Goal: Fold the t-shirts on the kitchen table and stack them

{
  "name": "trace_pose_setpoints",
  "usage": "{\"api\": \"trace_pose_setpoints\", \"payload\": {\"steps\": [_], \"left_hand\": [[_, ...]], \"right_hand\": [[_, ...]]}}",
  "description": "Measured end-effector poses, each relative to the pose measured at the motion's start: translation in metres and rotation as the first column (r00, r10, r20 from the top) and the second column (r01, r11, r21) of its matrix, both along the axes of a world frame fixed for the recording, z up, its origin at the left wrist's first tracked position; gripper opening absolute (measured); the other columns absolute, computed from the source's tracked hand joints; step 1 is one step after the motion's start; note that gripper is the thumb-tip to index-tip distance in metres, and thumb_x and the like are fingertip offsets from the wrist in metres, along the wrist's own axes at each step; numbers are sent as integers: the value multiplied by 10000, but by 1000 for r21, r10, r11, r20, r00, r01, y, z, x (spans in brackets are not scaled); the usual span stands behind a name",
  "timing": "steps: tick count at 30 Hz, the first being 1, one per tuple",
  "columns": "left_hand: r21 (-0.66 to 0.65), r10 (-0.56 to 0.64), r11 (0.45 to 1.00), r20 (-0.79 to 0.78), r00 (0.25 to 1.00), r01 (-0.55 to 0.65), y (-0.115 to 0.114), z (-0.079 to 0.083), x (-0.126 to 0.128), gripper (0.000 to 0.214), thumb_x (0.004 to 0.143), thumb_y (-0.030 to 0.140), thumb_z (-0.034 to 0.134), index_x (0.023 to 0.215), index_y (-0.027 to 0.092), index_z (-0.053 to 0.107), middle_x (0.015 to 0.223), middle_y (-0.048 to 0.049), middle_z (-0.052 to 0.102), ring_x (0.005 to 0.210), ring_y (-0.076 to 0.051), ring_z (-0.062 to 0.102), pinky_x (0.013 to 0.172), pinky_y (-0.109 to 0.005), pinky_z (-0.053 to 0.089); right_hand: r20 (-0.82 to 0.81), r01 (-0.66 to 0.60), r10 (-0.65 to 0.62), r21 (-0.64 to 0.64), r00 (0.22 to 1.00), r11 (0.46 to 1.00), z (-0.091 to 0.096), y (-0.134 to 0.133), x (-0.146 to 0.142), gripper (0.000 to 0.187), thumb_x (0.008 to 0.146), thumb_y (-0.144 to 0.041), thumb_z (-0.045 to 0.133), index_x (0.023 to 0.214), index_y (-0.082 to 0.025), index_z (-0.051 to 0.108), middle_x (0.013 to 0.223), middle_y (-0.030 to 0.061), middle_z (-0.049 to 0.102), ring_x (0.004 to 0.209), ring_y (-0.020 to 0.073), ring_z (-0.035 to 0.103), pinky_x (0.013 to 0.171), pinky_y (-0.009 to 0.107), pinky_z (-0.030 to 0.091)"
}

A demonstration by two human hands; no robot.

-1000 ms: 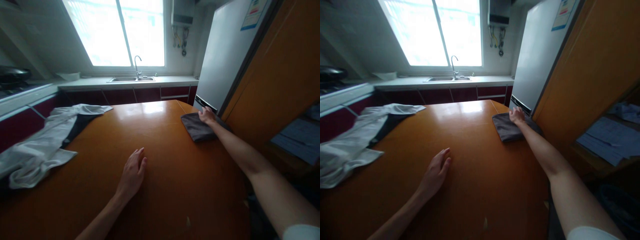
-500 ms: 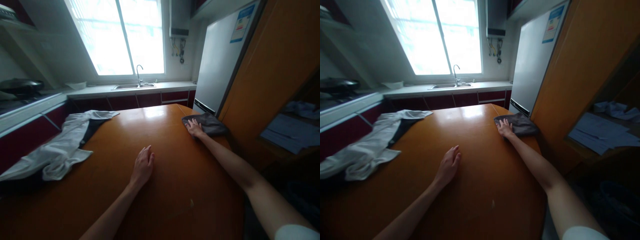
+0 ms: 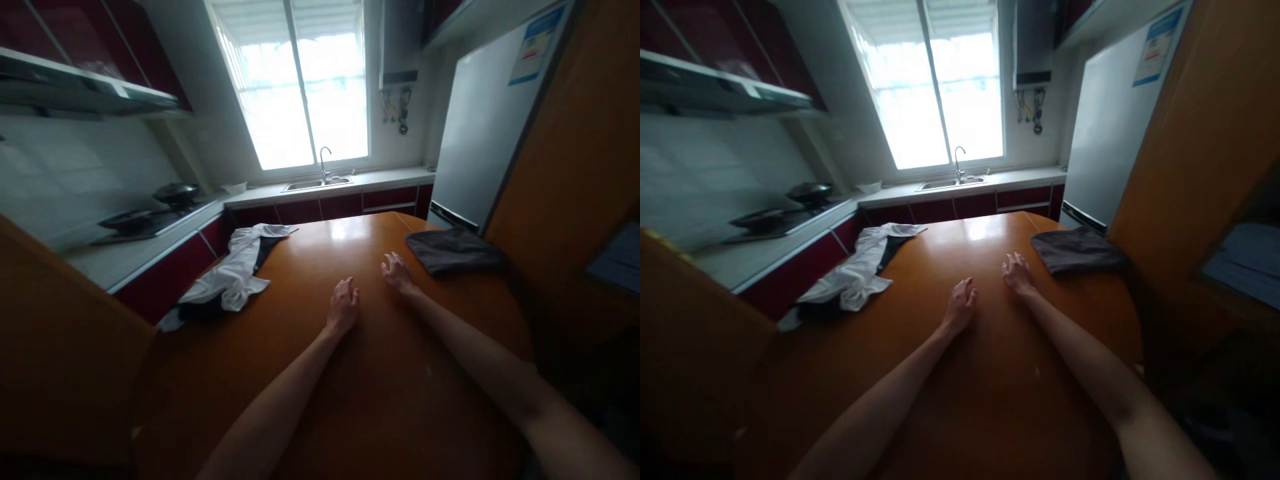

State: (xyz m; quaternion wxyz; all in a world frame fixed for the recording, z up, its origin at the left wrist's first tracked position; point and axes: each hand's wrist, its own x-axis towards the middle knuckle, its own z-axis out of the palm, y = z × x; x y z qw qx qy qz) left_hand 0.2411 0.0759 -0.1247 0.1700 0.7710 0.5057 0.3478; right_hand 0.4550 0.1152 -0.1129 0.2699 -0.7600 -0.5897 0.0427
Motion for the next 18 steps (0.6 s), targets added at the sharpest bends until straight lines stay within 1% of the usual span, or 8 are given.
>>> {"api": "trace_pose_setpoints", "payload": {"steps": [3,5,9,13,18], "left_hand": [[-14,4,1000,-3,1000,-4,-3,0,1,478,972,270,457,1418,110,517,1447,-168,558,1402,-256,460,1195,-413,347],[-29,4,1000,-15,1000,-4,-5,1,2,489,961,261,476,1423,105,514,1449,-173,554,1404,-264,456,1195,-415,344],[-46,-6,999,-32,999,4,-11,5,2,496,946,249,499,1424,119,513,1450,-174,550,1406,-270,451,1197,-428,335],[-46,-24,999,-36,999,22,-15,8,2,485,948,255,500,1412,119,522,1436,-174,558,1403,-270,450,1199,-428,331],[-20,-45,999,-38,998,44,-17,6,2,471,940,254,515,1391,119,543,1385,-168,592,1374,-269,478,1193,-422,343]], "right_hand": [[40,23,-20,-82,999,996,-17,-6,-16,515,996,-340,417,1444,-110,524,1565,166,428,1464,278,352,1208,439,222],[79,32,-24,-98,997,995,-22,-8,-19,508,996,-349,410,1432,-121,541,1565,160,431,1469,289,341,1212,465,203],[106,31,-20,-106,994,994,-25,-8,-16,525,997,-366,388,1441,-126,534,1569,152,427,1469,288,341,1205,468,219],[126,3,10,-101,992,995,-29,-5,-10,533,992,-379,377,1429,-125,547,1558,161,441,1457,288,360,1194,479,241],[145,-13,27,-95,989,995,-36,-2,-3,529,987,-381,386,1409,-118,567,1547,177,452,1448,298,374,1181,491,266]]}}
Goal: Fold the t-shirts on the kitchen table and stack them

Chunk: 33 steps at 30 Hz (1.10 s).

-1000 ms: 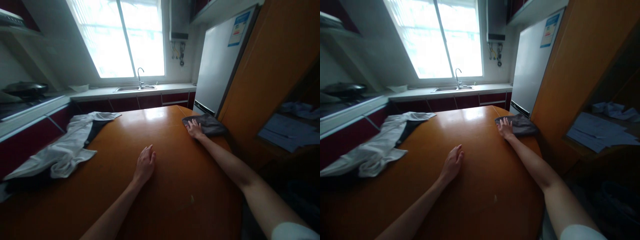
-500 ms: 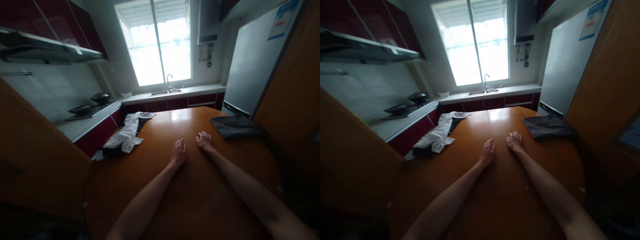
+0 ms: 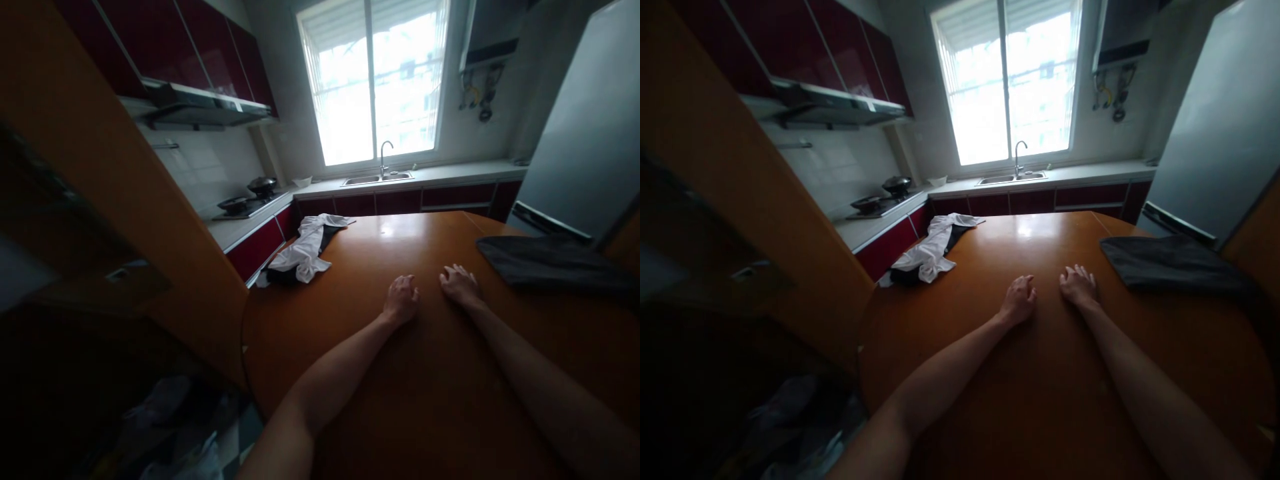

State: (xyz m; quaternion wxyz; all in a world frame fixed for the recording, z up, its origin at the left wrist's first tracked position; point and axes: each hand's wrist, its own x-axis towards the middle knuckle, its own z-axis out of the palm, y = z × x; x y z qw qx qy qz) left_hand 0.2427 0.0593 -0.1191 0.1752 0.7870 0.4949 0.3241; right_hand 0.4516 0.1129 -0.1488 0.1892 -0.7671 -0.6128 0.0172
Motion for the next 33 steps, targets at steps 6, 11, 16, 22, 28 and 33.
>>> {"api": "trace_pose_setpoints", "payload": {"steps": [6,11,16,22,28,33], "left_hand": [[-51,36,998,148,988,-29,10,-3,0,413,898,193,570,1302,129,627,1328,-141,646,1289,-236,564,1144,-376,419],[-143,210,973,206,956,-183,44,18,-29,336,865,128,579,1174,158,707,1127,-89,749,1019,-196,709,959,-317,553],[-8,507,857,198,839,-516,60,34,-106,429,876,88,512,1273,170,656,1525,-140,480,1479,-287,349,1223,-498,265],[233,835,529,27,549,-816,68,22,-182,447,845,168,599,1289,182,648,1664,-147,214,1556,-355,51,1216,-625,100],[149,857,514,-66,510,-845,79,15,-209,435,836,192,609,1267,183,662,1610,-173,342,1536,-366,166,1199,-658,94],[202,839,541,-75,538,-816,78,16,-208,513,849,216,590,1357,144,579,1524,-185,472,1498,-351,279,1205,-648,105]], "right_hand": [[7,-12,12,-1,1000,1000,2,-2,2,522,988,-387,387,1397,-126,579,1532,174,471,1439,299,389,1171,487,287],[19,-27,26,10,999,1000,4,-3,4,514,974,-365,405,1381,-116,597,1504,197,495,1413,317,418,1139,501,333],[25,-31,30,28,999,999,3,-2,3,499,959,-360,420,1350,-125,624,1479,200,517,1390,324,443,1122,506,349],[19,-30,30,26,999,999,6,-4,2,479,961,-363,407,1307,-132,647,1469,190,528,1383,320,449,1124,501,347],[20,-32,32,6,999,999,7,-5,1,493,972,-370,384,1333,-137,625,1496,173,506,1405,305,431,1144,486,328],[-1,-23,23,18,1000,1000,7,-5,1,501,962,-367,404,1346,-124,616,1495,183,507,1407,309,425,1144,486,327]]}}
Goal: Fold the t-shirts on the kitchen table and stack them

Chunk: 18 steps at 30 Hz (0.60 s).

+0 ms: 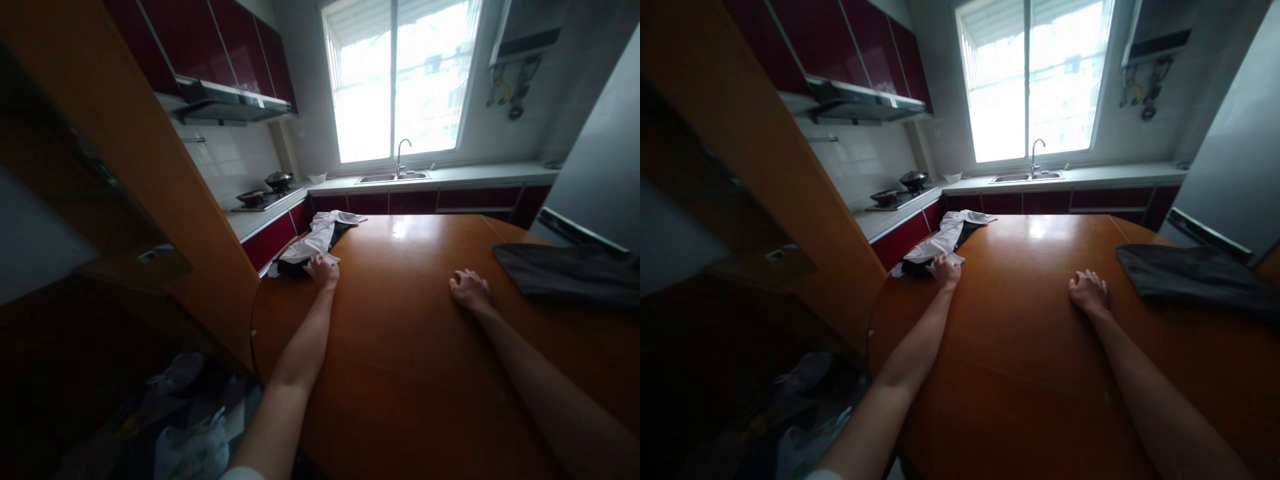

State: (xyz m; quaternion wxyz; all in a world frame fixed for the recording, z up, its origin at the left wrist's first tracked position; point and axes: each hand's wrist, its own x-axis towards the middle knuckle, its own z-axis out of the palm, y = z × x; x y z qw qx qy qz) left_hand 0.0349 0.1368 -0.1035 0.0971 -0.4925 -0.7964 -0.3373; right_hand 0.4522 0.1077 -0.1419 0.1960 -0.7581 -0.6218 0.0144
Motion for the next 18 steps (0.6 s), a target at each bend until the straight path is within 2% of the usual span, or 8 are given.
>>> {"api": "trace_pose_setpoints", "payload": {"steps": [3,5,7,10,13,15,18], "left_hand": [[4,52,999,-3,999,-52,-2,1,1,515,832,220,609,1333,102,586,1530,-225,446,1494,-379,271,1199,-646,140],[3,44,999,2,999,-44,-2,4,2,509,835,211,596,1329,88,585,1512,-226,466,1493,-381,272,1201,-649,128],[27,-1,1000,11,1000,1,-2,7,5,532,840,195,574,1362,87,559,1502,-205,486,1494,-363,277,1216,-629,115],[110,-152,982,8,988,151,-2,13,16,607,844,162,541,1441,68,483,1542,-185,440,1506,-307,271,1253,-491,164],[186,-374,908,-46,926,376,-2,15,31,686,842,121,510,1511,37,387,1599,-172,357,1524,-249,242,1260,-354,190],[185,-501,842,-78,862,506,-2,13,41,722,835,118,511,1537,56,353,1625,-152,316,1533,-240,220,1264,-352,188],[103,-660,741,-68,748,663,-2,7,55,743,825,139,534,1544,87,354,1623,-147,325,1526,-252,242,1262,-403,209]], "right_hand": [[-1,-4,4,9,1000,1000,0,0,0,495,957,-362,406,1339,-134,624,1492,177,511,1405,308,423,1142,485,326],[5,-5,4,10,1000,1000,1,-1,0,497,955,-364,403,1337,-136,625,1485,175,518,1400,307,427,1142,483,326],[13,-5,5,11,1000,1000,1,0,1,502,955,-365,397,1339,-133,621,1474,180,525,1385,308,441,1135,485,332],[27,-13,13,9,1000,1000,0,1,1,501,958,-370,385,1323,-129,628,1455,185,537,1363,313,461,1119,488,348],[34,-17,17,4,999,1000,-2,2,2,498,958,-374,384,1310,-126,634,1461,181,534,1371,319,454,1117,490,351],[34,-12,12,3,999,1000,-3,2,3,502,959,-374,386,1319,-122,628,1477,180,521,1384,320,442,1125,493,341],[34,-12,12,11,999,1000,-3,3,4,501,956,-371,393,1329,-129,623,1472,180,527,1379,314,448,1123,490,343]]}}
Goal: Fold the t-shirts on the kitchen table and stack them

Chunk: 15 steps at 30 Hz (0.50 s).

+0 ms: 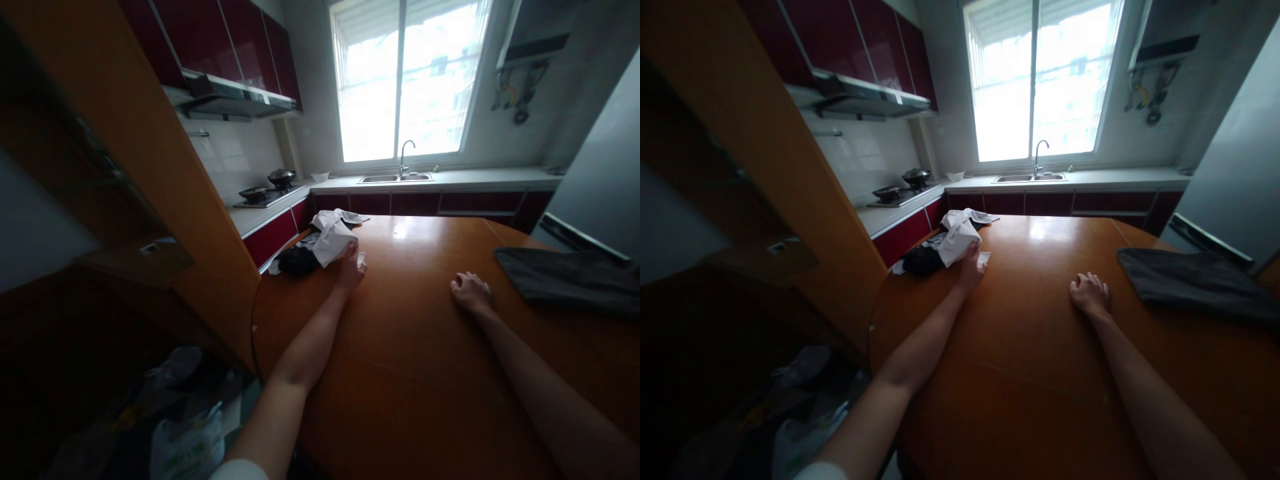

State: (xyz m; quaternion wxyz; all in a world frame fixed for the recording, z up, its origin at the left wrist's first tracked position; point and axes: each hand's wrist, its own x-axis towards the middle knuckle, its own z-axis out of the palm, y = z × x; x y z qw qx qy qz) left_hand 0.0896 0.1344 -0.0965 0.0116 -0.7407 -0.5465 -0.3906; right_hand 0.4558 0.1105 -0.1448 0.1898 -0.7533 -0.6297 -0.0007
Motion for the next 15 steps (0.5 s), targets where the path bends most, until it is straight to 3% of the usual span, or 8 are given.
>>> {"api": "trace_pose_setpoints", "payload": {"steps": [4,6,9,12,15], "left_hand": [[-148,-223,965,-38,974,215,-3,-6,13,670,827,161,566,1484,92,457,1559,-157,433,1475,-247,355,1237,-393,275],[-176,-225,961,-41,974,214,-5,-5,17,581,860,146,537,1441,137,525,1507,-126,506,1427,-223,427,1222,-377,302],[-108,30,994,-3,1000,-30,-7,-1,17,476,911,159,513,1375,206,605,1490,-91,523,1427,-239,414,1227,-419,282],[-129,311,943,27,950,-305,-7,1,10,505,888,309,650,1388,255,606,1585,-99,396,1508,-365,238,1219,-567,215],[-280,348,899,-7,937,-336,-6,-2,-2,503,871,378,698,1352,242,640,1507,-157,498,1467,-420,314,1165,-634,244]], "right_hand": [[2,-4,4,-5,1000,1000,2,0,0,500,953,-368,397,1329,-129,623,1461,183,536,1365,310,464,1109,485,359],[6,-2,2,-6,1000,1000,3,-1,-1,500,952,-369,399,1327,-130,627,1461,184,535,1368,311,460,1111,483,356],[6,-3,3,4,1000,1000,4,-2,-1,493,948,-368,405,1320,-141,636,1450,183,545,1364,313,461,1111,482,353],[5,-4,4,1,1000,1000,4,-3,-2,497,949,-365,399,1322,-132,631,1458,182,537,1367,307,459,1120,475,344],[3,-1,1,-16,1000,1000,4,-3,-2,503,955,-370,390,1328,-124,623,1476,180,521,1383,305,445,1134,471,331]]}}
